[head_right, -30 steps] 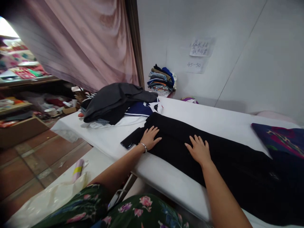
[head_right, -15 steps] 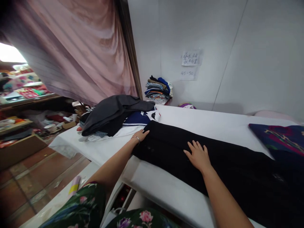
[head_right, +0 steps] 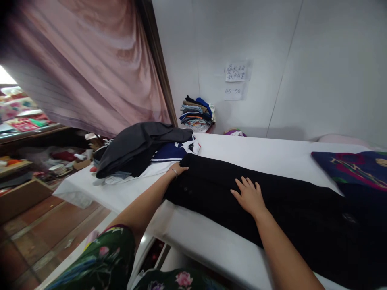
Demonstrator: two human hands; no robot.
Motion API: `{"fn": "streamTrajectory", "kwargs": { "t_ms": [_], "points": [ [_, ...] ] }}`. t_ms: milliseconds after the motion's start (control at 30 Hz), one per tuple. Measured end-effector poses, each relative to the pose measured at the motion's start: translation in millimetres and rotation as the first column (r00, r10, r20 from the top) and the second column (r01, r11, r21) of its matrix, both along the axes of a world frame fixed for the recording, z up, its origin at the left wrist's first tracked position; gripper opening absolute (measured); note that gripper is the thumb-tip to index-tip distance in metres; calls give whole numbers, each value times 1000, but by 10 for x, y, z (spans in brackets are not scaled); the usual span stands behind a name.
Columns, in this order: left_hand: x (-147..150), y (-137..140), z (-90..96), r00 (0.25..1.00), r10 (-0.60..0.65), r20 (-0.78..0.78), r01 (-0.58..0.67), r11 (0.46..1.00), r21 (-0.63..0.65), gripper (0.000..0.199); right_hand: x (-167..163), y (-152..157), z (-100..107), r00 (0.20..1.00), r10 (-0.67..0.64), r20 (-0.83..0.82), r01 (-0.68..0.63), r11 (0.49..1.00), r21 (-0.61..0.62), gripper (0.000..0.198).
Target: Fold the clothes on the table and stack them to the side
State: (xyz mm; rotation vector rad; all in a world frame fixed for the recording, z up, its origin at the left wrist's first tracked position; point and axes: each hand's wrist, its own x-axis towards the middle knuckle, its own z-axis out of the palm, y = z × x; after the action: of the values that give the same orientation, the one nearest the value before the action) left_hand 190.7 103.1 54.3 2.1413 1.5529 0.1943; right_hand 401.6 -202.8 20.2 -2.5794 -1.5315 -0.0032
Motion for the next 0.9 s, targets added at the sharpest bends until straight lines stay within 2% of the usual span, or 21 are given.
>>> {"fn": "streamTrajectory", "kwargs": {
  "t_ms": [167, 333, 533, 733, 900],
  "points": [
    [15, -12, 14, 997, -32, 73, 34, 999, -25, 63, 16, 4, -22, 1000, 11, -11, -11, 1000, 12, 59],
    [50, -91, 16, 996, -49, 69, 46, 998, 44, 70, 6, 11, -3, 1000, 3, -31, -3, 1000, 5, 59],
    [44, -138, 55, 997, -45, 65, 39, 996, 85, 58, -19, 9, 32, 998, 1, -56, 0, 1000, 22, 59],
    [65, -42, 90, 1000, -23, 3, 23, 999, 49, 55, -20, 29, 34, 996, 3, -92, 2, 998, 62, 59],
    [121, -37, 156, 994, -74, -77, 79, 995, 66, 45, -69, 40, 111, 990, 6, -138, 7, 996, 94, 59]
  ]
}}
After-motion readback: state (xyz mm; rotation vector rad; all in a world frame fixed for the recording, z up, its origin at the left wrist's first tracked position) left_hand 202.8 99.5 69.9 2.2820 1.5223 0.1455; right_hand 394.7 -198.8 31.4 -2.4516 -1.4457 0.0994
